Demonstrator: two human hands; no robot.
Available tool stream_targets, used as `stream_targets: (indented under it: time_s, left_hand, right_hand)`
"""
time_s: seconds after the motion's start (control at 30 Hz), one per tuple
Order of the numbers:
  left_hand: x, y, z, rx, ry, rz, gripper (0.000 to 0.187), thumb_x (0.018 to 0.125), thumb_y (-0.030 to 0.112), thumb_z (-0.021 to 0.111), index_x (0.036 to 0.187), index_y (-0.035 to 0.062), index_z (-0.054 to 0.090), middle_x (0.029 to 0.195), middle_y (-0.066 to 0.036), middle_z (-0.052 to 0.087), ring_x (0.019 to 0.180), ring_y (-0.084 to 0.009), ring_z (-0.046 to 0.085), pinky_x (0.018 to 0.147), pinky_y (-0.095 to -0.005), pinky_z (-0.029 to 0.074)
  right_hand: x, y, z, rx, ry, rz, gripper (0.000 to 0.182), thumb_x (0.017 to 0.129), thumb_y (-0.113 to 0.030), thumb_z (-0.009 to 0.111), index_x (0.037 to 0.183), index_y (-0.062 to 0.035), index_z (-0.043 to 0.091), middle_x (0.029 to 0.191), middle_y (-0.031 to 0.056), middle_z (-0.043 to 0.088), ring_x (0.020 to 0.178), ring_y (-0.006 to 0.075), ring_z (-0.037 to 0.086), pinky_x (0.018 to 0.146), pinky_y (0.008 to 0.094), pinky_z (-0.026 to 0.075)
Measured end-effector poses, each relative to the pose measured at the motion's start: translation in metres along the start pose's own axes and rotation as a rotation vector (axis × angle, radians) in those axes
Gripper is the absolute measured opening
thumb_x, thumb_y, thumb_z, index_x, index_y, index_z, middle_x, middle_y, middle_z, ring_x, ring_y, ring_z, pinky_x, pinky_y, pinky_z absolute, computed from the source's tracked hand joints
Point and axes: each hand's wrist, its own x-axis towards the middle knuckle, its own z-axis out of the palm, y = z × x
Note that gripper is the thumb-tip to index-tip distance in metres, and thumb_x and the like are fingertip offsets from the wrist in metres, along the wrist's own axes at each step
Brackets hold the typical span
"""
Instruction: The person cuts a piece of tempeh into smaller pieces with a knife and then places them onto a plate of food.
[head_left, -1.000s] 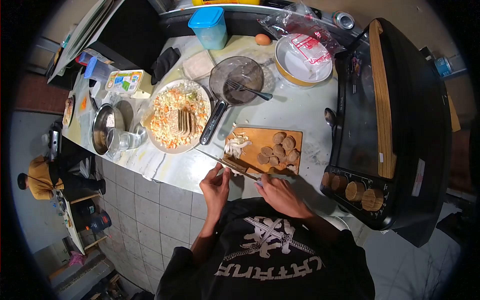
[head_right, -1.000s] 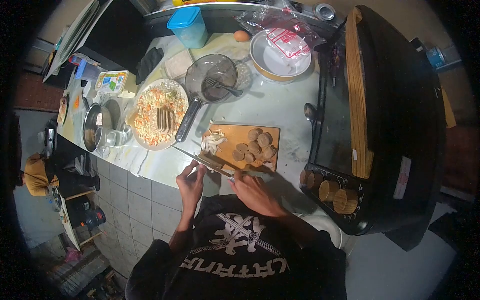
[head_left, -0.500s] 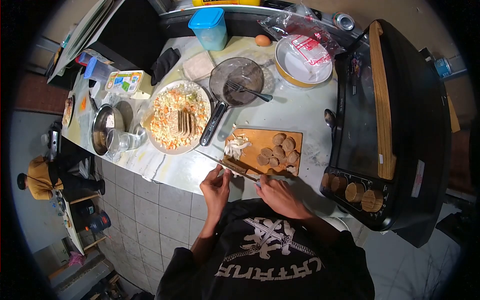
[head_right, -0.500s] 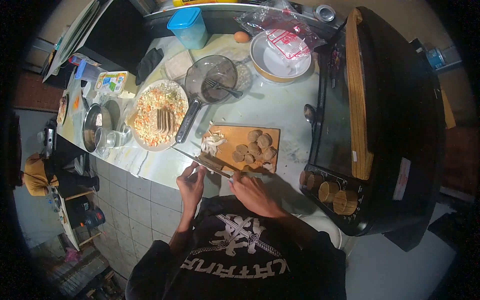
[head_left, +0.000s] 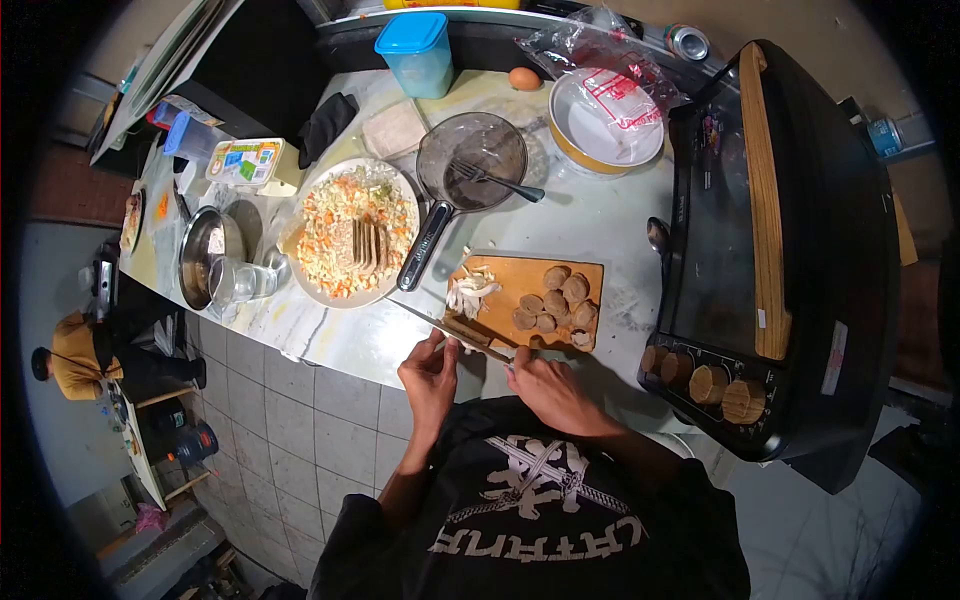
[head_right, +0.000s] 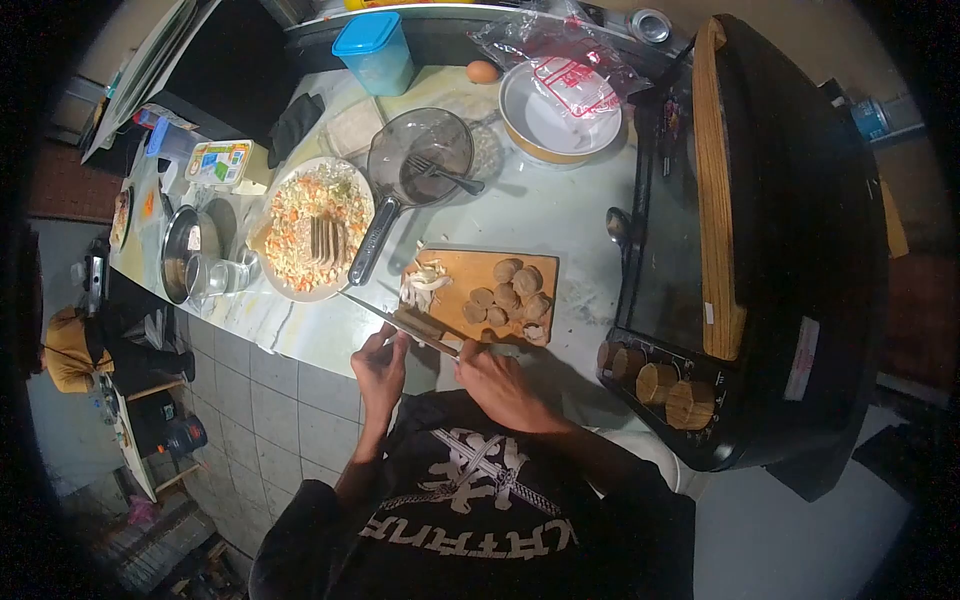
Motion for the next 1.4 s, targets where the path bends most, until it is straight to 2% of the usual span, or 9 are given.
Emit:
stream_targets:
  time_s: [0.4,0.47,0.57,0.9,0.97,1.03,1.13,1.23,1.4]
  left_hand:
    - [0.001,-0.005,-0.001,0.039,0.007,0.072,0.021,0.088,0.002,0.063,0.1,-0.0149,0.062,0.085,-0.01,0.065,0.076,-0.0099,0.062,0.066,-0.0219,0.05]
    - [0.001,-0.003,0.0,0.031,0.033,0.055,0.022,0.088,0.007,0.063,0.094,-0.0134,0.064,0.081,-0.012,0.067,0.075,-0.0116,0.06,0.069,-0.0262,0.048]
    - [0.0,0.001,0.001,0.022,0.048,0.042,0.021,0.088,0.007,0.063,0.093,-0.0133,0.064,0.081,-0.013,0.067,0.074,-0.0118,0.06,0.069,-0.0266,0.048]
    - [0.002,0.002,-0.001,0.036,0.022,0.047,0.02,0.088,0.006,0.062,0.097,-0.0123,0.064,0.082,-0.012,0.066,0.074,-0.0122,0.058,0.067,-0.0269,0.047]
    - [0.003,-0.001,-0.002,0.076,0.003,0.082,0.021,0.088,0.002,0.061,0.104,-0.013,0.063,0.084,-0.008,0.064,0.073,-0.0076,0.058,0.063,-0.0202,0.048]
    - [0.003,0.001,-0.001,0.076,0.0,0.085,0.022,0.088,0.002,0.061,0.104,-0.0132,0.062,0.084,-0.009,0.064,0.073,-0.0077,0.059,0.063,-0.0204,0.048]
    - [0.003,0.002,0.0,0.059,0.0,0.075,0.023,0.088,0.002,0.061,0.105,-0.0135,0.062,0.084,-0.009,0.063,0.073,-0.008,0.059,0.063,-0.0206,0.049]
    - [0.004,-0.001,-0.001,0.041,0.001,0.064,0.023,0.088,0.002,0.061,0.105,-0.0134,0.062,0.084,-0.01,0.064,0.075,-0.0082,0.06,0.064,-0.0209,0.049]
    - [0.004,0.004,-0.001,0.032,-0.017,0.059,0.023,0.089,0.001,0.06,0.106,-0.0133,0.062,0.085,-0.01,0.064,0.076,-0.0085,0.06,0.065,-0.021,0.049]
  right_hand:
    - [0.0,-0.001,-0.001,-0.003,0.007,-0.021,0.031,0.093,-0.022,0.05,0.087,0.0087,0.048,0.063,0.0236,0.06,0.065,0.0397,0.064,0.056,0.0449,0.052]
    - [0.001,0.001,0.002,-0.012,0.005,-0.025,0.031,0.093,-0.022,0.05,0.087,0.0087,0.048,0.063,0.0234,0.06,0.064,0.0396,0.064,0.055,0.0447,0.052]
    - [0.003,0.002,0.003,-0.03,0.0,-0.019,0.032,0.094,-0.022,0.049,0.087,0.0088,0.048,0.063,0.0232,0.06,0.063,0.0394,0.064,0.054,0.0442,0.052]
    - [0.004,-0.001,-0.007,0.01,-0.08,-0.021,0.031,0.091,-0.017,0.052,0.095,0.0136,0.047,0.074,0.0252,0.06,0.069,0.0387,0.065,0.059,0.0415,0.054]
    - [0.004,0.0,-0.004,0.006,-0.082,-0.021,0.032,0.091,-0.017,0.052,0.097,0.0141,0.047,0.074,0.0253,0.06,0.069,0.0386,0.065,0.059,0.0416,0.053]
    - [0.003,0.002,-0.002,-0.038,-0.04,-0.057,0.033,0.091,-0.017,0.052,0.098,0.0153,0.047,0.074,0.0254,0.061,0.07,0.0381,0.065,0.059,0.042,0.053]
    - [0.006,0.004,0.002,-0.017,-0.004,-0.076,0.033,0.095,-0.024,0.048,0.093,0.0092,0.048,0.069,0.0225,0.061,0.069,0.0398,0.063,0.06,0.0447,0.052]
    - [0.01,0.004,-0.001,0.026,-0.134,0.014,0.034,0.095,-0.024,0.048,0.093,0.0095,0.047,0.074,0.025,0.06,0.073,0.0414,0.062,0.065,0.0458,0.051]
    - [0.009,0.003,0.001,0.048,-0.127,0.021,0.035,0.096,-0.024,0.047,0.093,0.0103,0.047,0.08,0.0283,0.059,0.082,0.043,0.06,0.072,0.0475,0.048]
